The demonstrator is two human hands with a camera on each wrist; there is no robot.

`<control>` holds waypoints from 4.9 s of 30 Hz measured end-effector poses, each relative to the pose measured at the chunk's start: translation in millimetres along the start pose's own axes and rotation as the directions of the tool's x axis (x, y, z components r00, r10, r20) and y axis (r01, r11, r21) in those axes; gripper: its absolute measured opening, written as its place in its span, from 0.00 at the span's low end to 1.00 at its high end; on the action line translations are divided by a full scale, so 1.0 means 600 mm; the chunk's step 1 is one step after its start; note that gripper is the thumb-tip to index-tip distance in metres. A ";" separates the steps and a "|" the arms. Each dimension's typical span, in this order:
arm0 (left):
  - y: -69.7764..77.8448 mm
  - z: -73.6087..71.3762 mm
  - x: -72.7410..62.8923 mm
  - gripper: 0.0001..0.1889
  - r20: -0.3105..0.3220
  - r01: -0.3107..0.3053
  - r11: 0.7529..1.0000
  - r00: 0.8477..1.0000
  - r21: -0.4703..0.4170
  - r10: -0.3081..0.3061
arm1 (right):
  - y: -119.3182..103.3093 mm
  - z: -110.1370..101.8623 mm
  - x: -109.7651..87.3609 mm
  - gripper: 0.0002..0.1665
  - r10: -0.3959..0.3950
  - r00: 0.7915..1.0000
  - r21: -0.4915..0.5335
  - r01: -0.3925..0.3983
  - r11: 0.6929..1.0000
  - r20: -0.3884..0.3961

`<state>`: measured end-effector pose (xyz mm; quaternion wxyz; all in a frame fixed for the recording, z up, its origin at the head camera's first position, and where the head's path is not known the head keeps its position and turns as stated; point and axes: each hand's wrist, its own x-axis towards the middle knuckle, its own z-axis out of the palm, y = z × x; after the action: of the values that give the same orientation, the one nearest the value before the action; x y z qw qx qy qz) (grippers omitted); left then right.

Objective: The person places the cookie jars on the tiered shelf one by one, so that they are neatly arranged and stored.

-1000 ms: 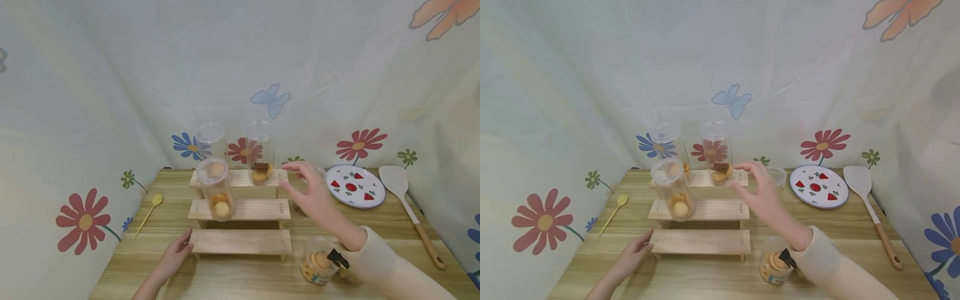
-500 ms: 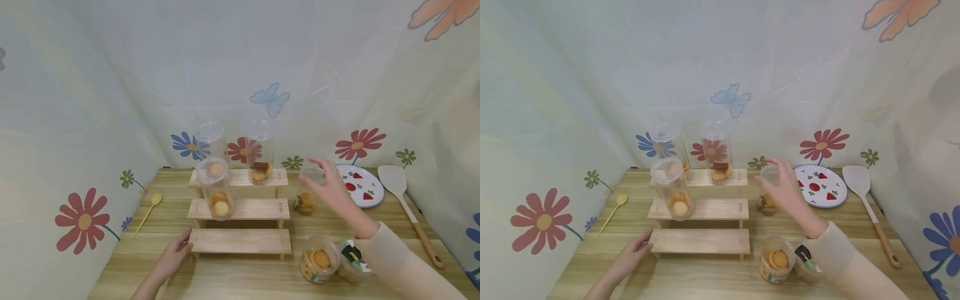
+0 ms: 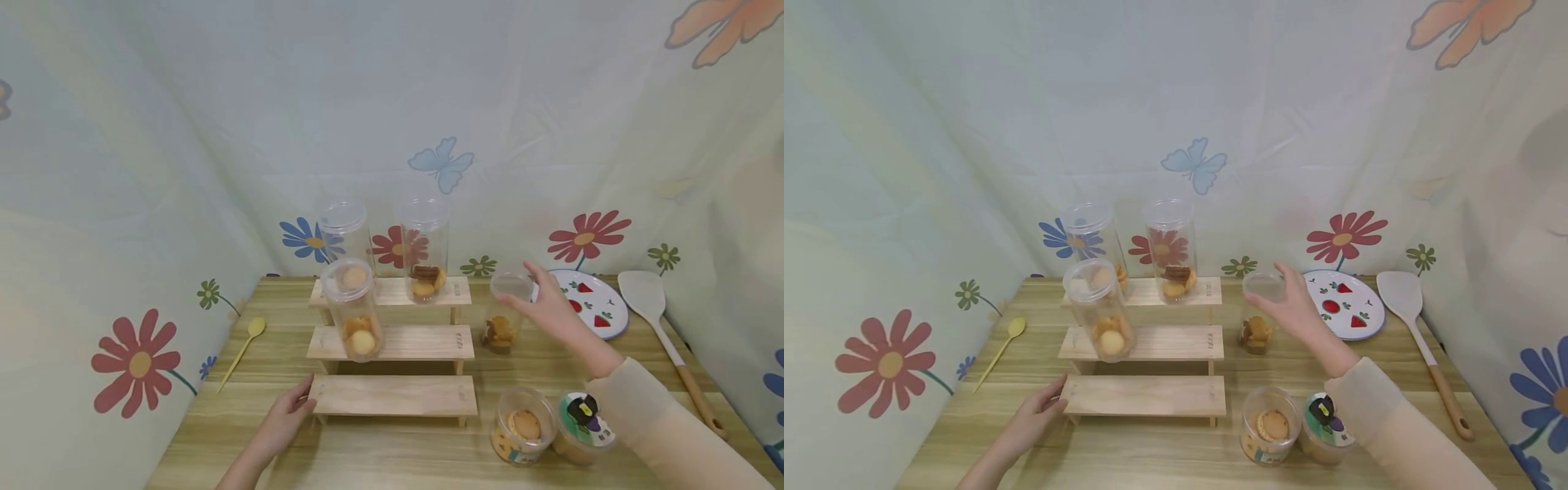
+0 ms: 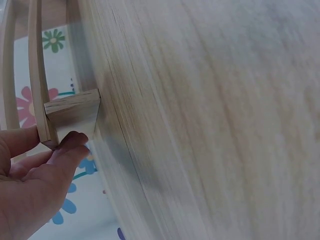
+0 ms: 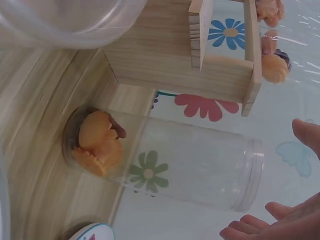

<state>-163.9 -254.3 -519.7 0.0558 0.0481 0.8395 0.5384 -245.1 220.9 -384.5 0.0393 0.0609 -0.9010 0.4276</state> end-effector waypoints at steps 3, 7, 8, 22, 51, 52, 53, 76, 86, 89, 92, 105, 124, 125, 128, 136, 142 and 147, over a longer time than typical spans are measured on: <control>0.000 0.002 0.000 0.27 -0.005 -0.001 1.000 1.000 0.001 0.001 | 0.006 -0.001 0.002 0.58 0.003 1.000 -0.005 -0.003 1.000 0.009; 0.001 0.002 0.001 0.27 -0.006 -0.005 1.000 1.000 0.005 0.005 | 0.017 -0.001 0.007 0.59 -0.006 1.000 0.027 0.005 1.000 0.029; 0.002 0.002 0.001 0.27 -0.006 -0.006 1.000 1.000 0.005 0.006 | 0.020 0.000 0.008 0.59 -0.004 0.999 0.039 0.003 0.999 0.035; 0.005 0.004 -0.002 0.27 -0.015 0.017 1.000 1.000 -0.005 -0.017 | 0.047 0.006 0.018 0.56 0.076 0.988 0.158 -0.097 0.983 0.135; -0.001 0.003 0.001 0.27 -0.010 -0.003 1.000 1.000 -0.020 0.003 | 0.030 -0.009 0.008 0.53 0.082 0.990 0.191 -0.103 0.976 0.119; 0.000 0.003 0.001 0.27 -0.009 -0.008 1.000 1.000 -0.015 0.008 | 0.028 -0.011 0.007 0.52 0.073 0.991 0.186 -0.093 0.978 0.111; 0.000 0.003 0.001 0.27 -0.010 -0.007 1.000 1.000 -0.014 0.007 | 0.026 -0.013 0.006 0.52 0.064 0.992 0.187 -0.083 0.979 0.106; -0.005 0.006 0.005 0.26 -0.016 -0.005 0.999 1.000 -0.039 0.004 | -0.045 -0.057 -0.044 0.52 -0.056 0.996 0.016 0.055 0.998 0.064; -0.007 0.004 0.004 0.26 -0.022 -0.027 0.998 0.999 -0.052 0.026 | -0.080 -0.084 -0.063 0.50 -0.101 0.993 0.051 0.098 0.994 0.068; -0.008 0.004 0.004 0.26 -0.026 -0.027 0.998 0.999 -0.048 0.026 | -0.085 -0.077 -0.064 0.50 -0.113 0.992 0.065 0.109 0.992 0.058; -0.008 0.005 0.003 0.26 -0.028 -0.024 0.998 0.999 -0.053 0.022 | -0.093 -0.069 -0.066 0.48 -0.136 0.989 0.091 0.131 0.987 0.056; -0.007 0.008 0.001 0.26 -0.021 -0.052 0.997 0.998 -0.049 0.052 | -0.113 -0.029 -0.059 0.46 -0.168 0.980 0.214 0.142 0.966 0.110; -0.003 0.006 0.000 0.26 -0.019 -0.027 0.997 0.999 -0.068 0.026 | -0.154 0.042 -0.031 0.46 -0.208 0.970 0.309 0.162 0.937 0.123; -0.002 0.006 0.000 0.26 -0.021 -0.027 0.997 0.999 -0.070 0.026 | -0.156 0.044 -0.030 0.45 -0.212 0.970 0.312 0.166 0.936 0.121; -0.002 0.006 0.000 0.26 -0.023 -0.030 0.998 0.999 -0.063 0.028 | -0.160 0.051 -0.025 0.45 -0.218 0.968 0.326 0.169 0.930 0.123; -0.003 0.005 -0.001 0.26 -0.010 -0.026 0.999 1.000 -0.046 0.025 | -0.165 0.063 -0.018 0.46 -0.215 0.969 0.330 0.165 0.930 0.121; -0.005 0.006 0.000 0.26 -0.023 -0.024 0.998 0.999 -0.057 0.022 | -0.167 0.070 -0.012 0.44 -0.210 0.971 0.357 0.156 0.921 0.117; -0.008 0.005 0.004 0.26 -0.028 -0.027 0.999 0.999 -0.043 0.026 | -0.166 0.077 -0.009 0.45 -0.203 0.974 0.359 0.153 0.921 0.105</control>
<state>-165.7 -253.2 -525.6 0.0382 0.0508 0.8276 0.5577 -226.2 123.3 -337.9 0.0033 0.1785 -0.8023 0.5696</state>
